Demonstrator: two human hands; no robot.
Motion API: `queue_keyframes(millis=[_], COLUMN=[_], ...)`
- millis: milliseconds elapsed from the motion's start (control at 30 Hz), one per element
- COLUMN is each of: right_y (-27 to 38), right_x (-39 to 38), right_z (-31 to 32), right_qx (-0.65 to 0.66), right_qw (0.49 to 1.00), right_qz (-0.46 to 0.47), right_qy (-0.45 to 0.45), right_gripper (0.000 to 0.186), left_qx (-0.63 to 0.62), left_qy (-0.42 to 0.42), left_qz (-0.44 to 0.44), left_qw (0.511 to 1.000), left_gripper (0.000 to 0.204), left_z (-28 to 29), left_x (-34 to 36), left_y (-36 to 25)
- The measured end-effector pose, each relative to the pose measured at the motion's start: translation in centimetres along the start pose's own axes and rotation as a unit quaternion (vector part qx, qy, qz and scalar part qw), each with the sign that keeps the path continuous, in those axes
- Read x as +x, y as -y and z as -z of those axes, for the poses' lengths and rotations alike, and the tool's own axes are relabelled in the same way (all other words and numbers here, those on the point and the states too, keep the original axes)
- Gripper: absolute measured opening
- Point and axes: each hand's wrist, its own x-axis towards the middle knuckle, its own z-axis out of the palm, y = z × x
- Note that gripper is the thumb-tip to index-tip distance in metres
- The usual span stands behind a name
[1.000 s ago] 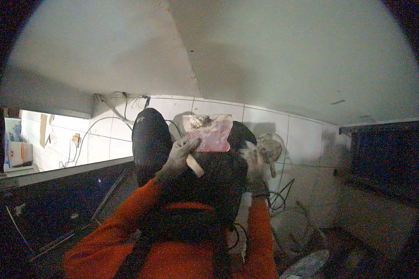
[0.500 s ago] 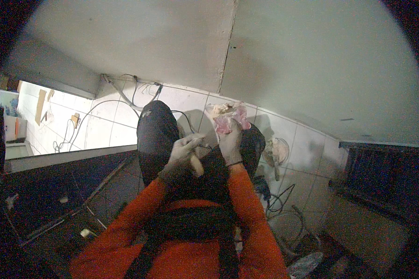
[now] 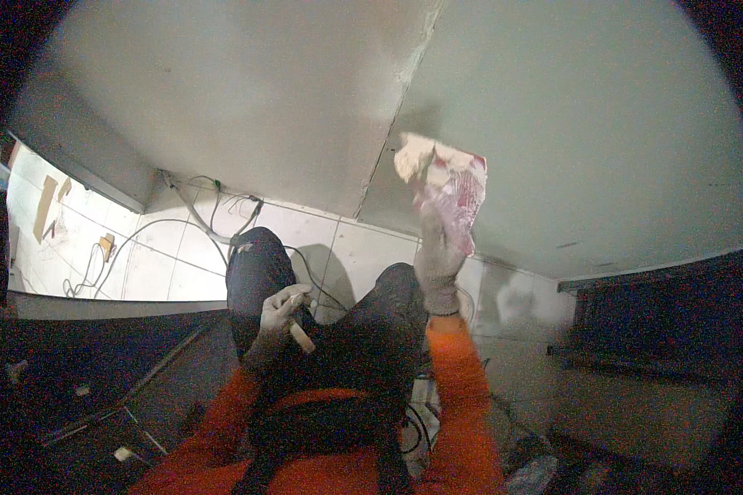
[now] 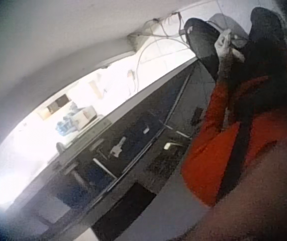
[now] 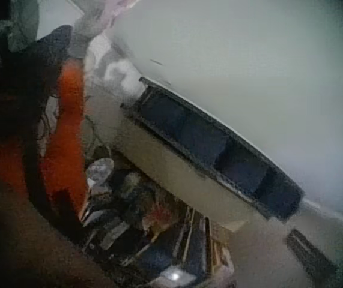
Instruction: The person applies joint compound along a ceiling joint using a putty knife, places drywall tape along the seam, and spreads additional compound over the tape with the putty knife.
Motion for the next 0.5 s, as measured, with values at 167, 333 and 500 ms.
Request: queue_keyframes(millis=[167, 333, 500], right_y=[7.2, 2.8, -3.1], right_x=[8.6, 11.7, 14.5], right_z=[-0.6, -1.4, -1.5], right_qx=[-0.296, -0.424, -0.525], right_qw=[0.871, 0.755, 0.674], right_qz=[0.374, 0.464, 0.473], right_qy=[0.116, 0.187, 0.214], right_gripper=[0.051, 0.058, 0.066], left_qx=[0.0, 0.015, 0.07], left_qy=[0.006, 0.056, 0.052], left_qz=[0.024, -0.084, -0.071], left_qw=[1.0, 0.995, 0.994], left_gripper=[0.03, 0.036, 0.035], left_z=[-2.1, -0.8, -2.1], left_x=[-1.3, -0.4, 0.3], left_y=[-3.6, -4.5, -8.4])
